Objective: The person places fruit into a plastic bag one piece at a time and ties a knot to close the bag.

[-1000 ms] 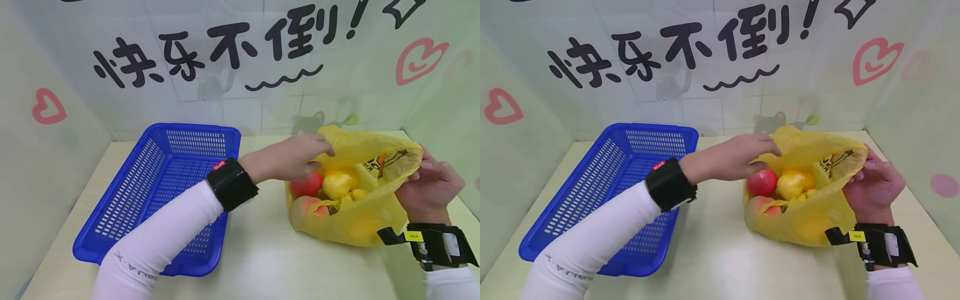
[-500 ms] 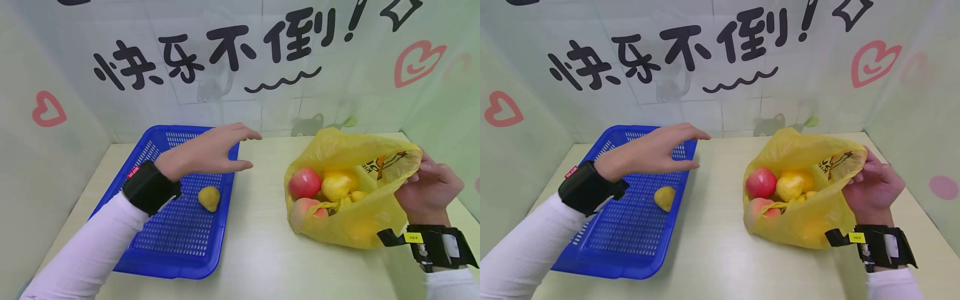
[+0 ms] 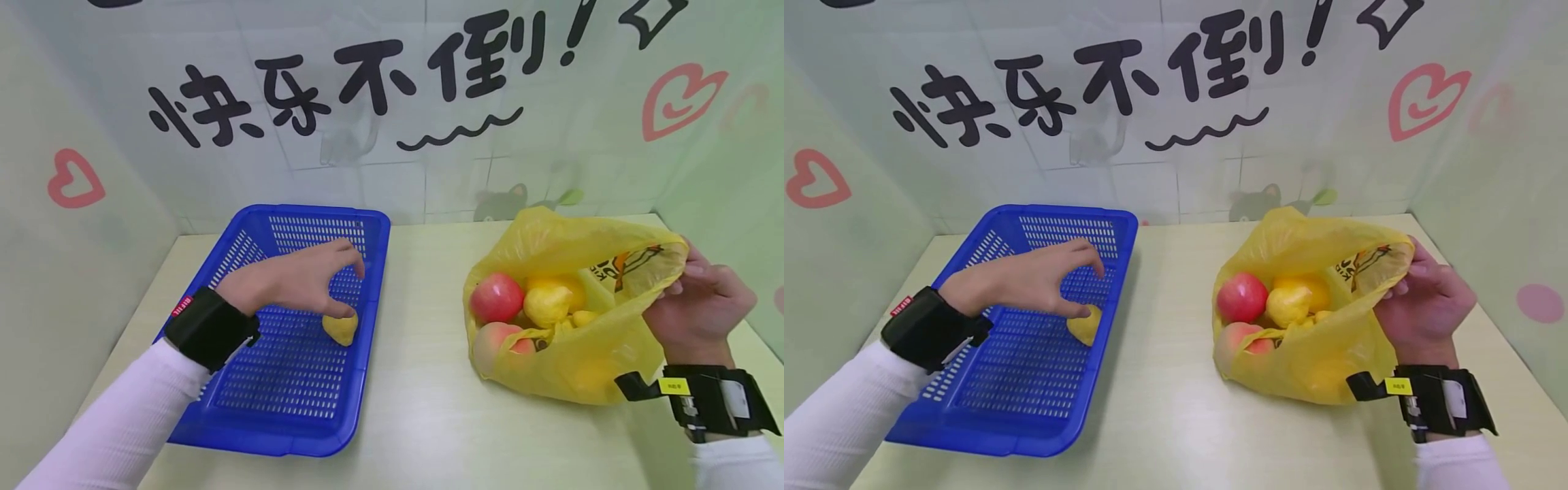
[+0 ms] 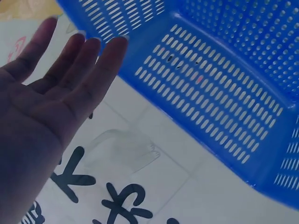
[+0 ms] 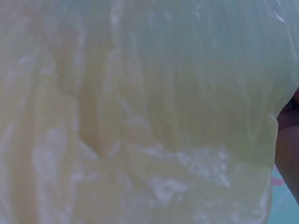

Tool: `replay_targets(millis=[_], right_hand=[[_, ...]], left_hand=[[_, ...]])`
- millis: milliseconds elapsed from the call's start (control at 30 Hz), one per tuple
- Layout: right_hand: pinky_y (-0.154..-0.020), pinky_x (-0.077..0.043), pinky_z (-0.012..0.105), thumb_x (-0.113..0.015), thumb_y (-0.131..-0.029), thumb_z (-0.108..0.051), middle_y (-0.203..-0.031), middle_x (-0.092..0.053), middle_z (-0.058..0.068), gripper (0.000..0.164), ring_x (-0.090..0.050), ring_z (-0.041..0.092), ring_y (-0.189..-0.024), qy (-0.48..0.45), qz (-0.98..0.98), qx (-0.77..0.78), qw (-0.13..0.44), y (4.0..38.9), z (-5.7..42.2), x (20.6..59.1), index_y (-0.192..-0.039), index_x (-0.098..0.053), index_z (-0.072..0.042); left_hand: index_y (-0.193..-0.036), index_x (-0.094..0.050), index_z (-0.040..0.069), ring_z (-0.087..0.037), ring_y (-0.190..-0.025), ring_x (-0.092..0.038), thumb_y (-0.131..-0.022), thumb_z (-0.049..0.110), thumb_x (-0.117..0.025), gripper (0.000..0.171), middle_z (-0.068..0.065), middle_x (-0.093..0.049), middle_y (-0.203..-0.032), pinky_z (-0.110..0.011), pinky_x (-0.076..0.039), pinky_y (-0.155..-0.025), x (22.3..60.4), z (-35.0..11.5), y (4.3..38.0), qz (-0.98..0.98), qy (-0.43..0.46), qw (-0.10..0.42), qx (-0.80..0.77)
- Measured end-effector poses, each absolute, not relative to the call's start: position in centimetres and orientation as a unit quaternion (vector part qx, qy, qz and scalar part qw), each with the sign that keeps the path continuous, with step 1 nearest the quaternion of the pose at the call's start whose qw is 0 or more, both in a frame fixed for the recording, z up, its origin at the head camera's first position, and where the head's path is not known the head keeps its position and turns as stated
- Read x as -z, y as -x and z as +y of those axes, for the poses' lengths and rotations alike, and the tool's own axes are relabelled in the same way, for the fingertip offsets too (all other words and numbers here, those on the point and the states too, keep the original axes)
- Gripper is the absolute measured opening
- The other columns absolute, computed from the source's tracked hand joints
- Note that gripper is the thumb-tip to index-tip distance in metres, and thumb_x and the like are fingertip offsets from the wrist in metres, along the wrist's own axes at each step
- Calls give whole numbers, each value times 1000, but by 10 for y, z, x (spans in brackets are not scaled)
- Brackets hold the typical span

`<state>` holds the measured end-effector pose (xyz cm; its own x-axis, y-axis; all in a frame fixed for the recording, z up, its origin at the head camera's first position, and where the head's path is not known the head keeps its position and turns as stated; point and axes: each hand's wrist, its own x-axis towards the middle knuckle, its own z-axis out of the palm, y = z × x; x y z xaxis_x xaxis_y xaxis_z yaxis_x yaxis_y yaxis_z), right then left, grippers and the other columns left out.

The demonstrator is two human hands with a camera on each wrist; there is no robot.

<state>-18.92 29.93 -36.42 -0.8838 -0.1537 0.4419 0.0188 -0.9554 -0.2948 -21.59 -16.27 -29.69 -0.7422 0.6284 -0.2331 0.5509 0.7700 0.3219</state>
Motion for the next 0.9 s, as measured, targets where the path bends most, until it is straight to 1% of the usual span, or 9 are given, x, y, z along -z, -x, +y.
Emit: replay_targets(millis=[100, 167, 267, 400, 533, 667, 900], right_hand=[[-64, -44, 42, -22, -85, -7, -59, -38, 12, 31, -40, 28, -55, 235, 142, 960, 45, 189, 300, 364, -74, -46, 8], [-65, -44, 42, -22, -85, -7, -59, -38, 12, 31, -40, 28, -55, 234, 141, 961, 46, 189, 300, 365, -74, -46, 8], [-64, -45, 42, -22, -85, -7, -59, -38, 12, 29, -39, 28, -54, 233, 142, 961, 48, 189, 300, 365, -73, -45, 7], [-63, -45, 42, -22, -85, -7, -59, -37, 11, 29, -39, 27, -54, 234, 146, 960, 47, 189, 299, 364, -73, -45, 6], [-62, -45, 42, -22, -85, -6, -59, -37, 12, 29, -40, 28, -55, 232, 144, 961, 41, 189, 299, 365, -73, -45, 7], [-62, -45, 42, -22, -84, -6, -59, -37, 11, 29, -40, 28, -54, 229, 144, 962, 38, 189, 299, 365, -73, -46, 7], [-62, -44, 41, -22, -84, -6, -59, -36, 10, 29, -38, 26, -53, 227, 149, 962, 36, 190, 300, 365, -72, -44, 6]], left_hand=[[-113, -64, 14, -28, -117, -55, -83, 31, -74, 36, -7, -56, -128, -48, -49, -101, 307, -165, 217, 923, -322, 181, -106], [-110, -65, 15, -25, -111, -55, -83, 30, -74, 32, -5, -58, -123, -45, -51, -97, 314, -165, 217, 921, -322, 195, -101], [-110, -65, 16, -21, -103, -53, -82, 30, -76, 33, -3, -57, -116, -38, -51, -89, 321, -165, 217, 919, -310, 222, -98], [-111, -64, 18, -20, -98, -52, -80, 29, -79, 36, -2, -57, -111, -33, -49, -83, 329, -165, 217, 916, -301, 244, -101], [-110, -64, 17, -19, -97, -53, -80, 25, -80, 35, -1, -58, -110, -31, -49, -84, 336, -165, 217, 911, -310, 252, -104], [-108, -64, 16, -19, -98, -52, -81, 19, -79, 32, 0, -59, -108, -33, -49, -88, 341, -164, 218, 910, -315, 251, -97], [-108, -63, 18, -19, -100, -52, -84, 12, -76, 28, 1, -58, -109, -35, -49, -92, 345, -164, 220, 915, -291, 259, -100]])
